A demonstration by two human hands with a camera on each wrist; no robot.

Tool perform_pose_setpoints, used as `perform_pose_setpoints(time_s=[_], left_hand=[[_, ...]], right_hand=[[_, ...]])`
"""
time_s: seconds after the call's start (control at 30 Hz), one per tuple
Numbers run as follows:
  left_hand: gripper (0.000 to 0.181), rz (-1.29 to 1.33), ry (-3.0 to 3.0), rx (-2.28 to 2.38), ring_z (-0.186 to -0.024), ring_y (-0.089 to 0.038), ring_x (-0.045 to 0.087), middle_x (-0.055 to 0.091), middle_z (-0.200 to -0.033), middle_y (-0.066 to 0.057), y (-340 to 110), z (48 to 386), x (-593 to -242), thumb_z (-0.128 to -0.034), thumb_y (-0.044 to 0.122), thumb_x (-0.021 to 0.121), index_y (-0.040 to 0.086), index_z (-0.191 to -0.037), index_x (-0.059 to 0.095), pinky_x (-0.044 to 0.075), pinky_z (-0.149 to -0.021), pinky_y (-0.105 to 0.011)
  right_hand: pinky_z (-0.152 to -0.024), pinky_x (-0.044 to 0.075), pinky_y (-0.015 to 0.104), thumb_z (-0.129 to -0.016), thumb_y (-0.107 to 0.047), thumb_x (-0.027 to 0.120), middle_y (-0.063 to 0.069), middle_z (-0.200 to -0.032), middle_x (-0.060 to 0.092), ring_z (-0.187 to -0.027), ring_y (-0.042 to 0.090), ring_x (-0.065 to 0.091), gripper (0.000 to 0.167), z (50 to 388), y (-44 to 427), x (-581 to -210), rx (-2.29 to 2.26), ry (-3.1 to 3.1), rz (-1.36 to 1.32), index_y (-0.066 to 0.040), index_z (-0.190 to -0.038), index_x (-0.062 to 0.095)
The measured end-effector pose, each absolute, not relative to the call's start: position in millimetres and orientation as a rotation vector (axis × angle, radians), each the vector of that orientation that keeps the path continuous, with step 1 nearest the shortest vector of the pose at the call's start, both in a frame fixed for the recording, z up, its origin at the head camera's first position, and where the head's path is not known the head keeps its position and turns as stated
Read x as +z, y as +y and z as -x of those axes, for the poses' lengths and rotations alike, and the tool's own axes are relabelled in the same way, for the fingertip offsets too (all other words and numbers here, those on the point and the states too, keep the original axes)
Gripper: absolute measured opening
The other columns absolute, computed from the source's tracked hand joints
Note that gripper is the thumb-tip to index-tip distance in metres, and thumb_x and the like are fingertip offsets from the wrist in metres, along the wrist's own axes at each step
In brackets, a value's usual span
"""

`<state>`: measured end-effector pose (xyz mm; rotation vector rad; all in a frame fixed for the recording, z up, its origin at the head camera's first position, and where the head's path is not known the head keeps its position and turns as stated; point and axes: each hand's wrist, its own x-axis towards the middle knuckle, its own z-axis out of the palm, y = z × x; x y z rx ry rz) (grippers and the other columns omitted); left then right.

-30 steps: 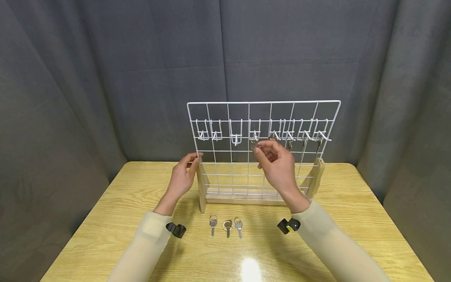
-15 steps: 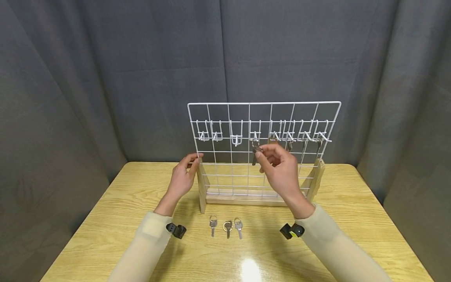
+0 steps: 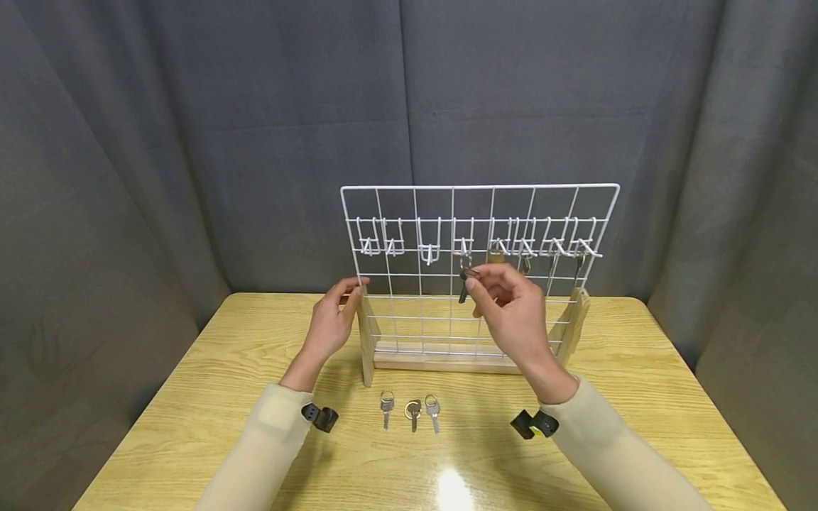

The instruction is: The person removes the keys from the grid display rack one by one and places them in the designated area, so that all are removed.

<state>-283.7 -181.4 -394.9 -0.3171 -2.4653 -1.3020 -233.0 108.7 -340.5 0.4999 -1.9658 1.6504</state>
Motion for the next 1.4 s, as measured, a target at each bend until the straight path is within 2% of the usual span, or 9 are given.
perform_pose_setpoints(time_s=[0.33,0.47,0.63,0.7,0.9,1.1,1.4], left_hand=[[0.036,0.315,-2.466,-1.294,-0.115,-0.033,0.063,0.063,-0.133,-0.013,-181,283,-396,-0.1079,0.032,0.044,0.012,-0.132,0.062,0.052,-0.097,-0.050],[0.037,0.318,-2.466,-1.296,-0.115,-0.033,0.063,0.063,-0.132,-0.014,-181,283,-396,-0.1080,0.032,0.044,0.010,-0.133,0.062,0.051,-0.097,-0.050],[0.038,0.315,-2.470,-1.304,-0.115,-0.033,0.063,0.063,-0.132,-0.013,-181,283,-396,-0.1080,0.033,0.044,0.010,-0.133,0.062,0.051,-0.098,-0.050],[0.038,0.314,-2.470,-1.307,-0.115,-0.033,0.062,0.063,-0.132,-0.013,-181,284,-396,-0.1079,0.033,0.044,0.010,-0.133,0.062,0.051,-0.098,-0.050],[0.036,0.307,-2.471,-1.306,-0.116,-0.033,0.062,0.064,-0.130,-0.013,-181,284,-396,-0.1078,0.033,0.044,0.012,-0.133,0.062,0.051,-0.099,-0.049],[0.035,0.305,-2.469,-1.305,-0.116,-0.032,0.062,0.064,-0.130,-0.012,-181,284,-395,-0.1078,0.032,0.044,0.014,-0.132,0.062,0.051,-0.100,-0.048],[0.033,0.300,-2.467,-1.302,-0.114,-0.032,0.063,0.065,-0.128,-0.013,-180,283,-394,-0.1078,0.030,0.045,0.014,-0.131,0.063,0.052,-0.098,-0.048]], right_hand=[[-0.046,0.046,0.026,-0.092,-0.017,0.072,0.009,-0.083,0.070,-0.054,0.011,0.062,0.015,225,109,-342,1.653,-2.056,-0.496,-0.009,-0.105,0.072],[-0.045,0.046,0.025,-0.091,-0.016,0.074,0.006,-0.081,0.070,-0.054,0.011,0.062,0.016,224,111,-344,1.681,-2.081,-0.489,-0.008,-0.105,0.071],[-0.047,0.047,0.024,-0.090,-0.015,0.076,-0.006,-0.076,0.070,-0.053,0.011,0.063,0.018,226,114,-348,1.694,-2.127,-0.501,-0.007,-0.106,0.071],[-0.049,0.047,0.025,-0.090,-0.016,0.075,-0.004,-0.076,0.072,-0.054,0.014,0.063,0.019,226,115,-350,1.681,-2.159,-0.510,-0.008,-0.106,0.071],[-0.051,0.048,0.026,-0.090,-0.017,0.075,0.014,-0.083,0.076,-0.054,0.015,0.063,0.019,229,120,-355,1.644,-2.264,-0.508,-0.010,-0.108,0.070],[-0.051,0.046,0.026,-0.090,-0.020,0.075,0.013,-0.086,0.077,-0.056,0.016,0.063,0.023,230,125,-359,1.658,-2.354,-0.489,-0.010,-0.110,0.069],[-0.047,0.041,0.025,-0.090,-0.021,0.076,0.008,-0.079,0.076,-0.056,0.016,0.063,0.022,230,128,-365,1.691,-2.414,-0.505,-0.010,-0.108,0.069]])
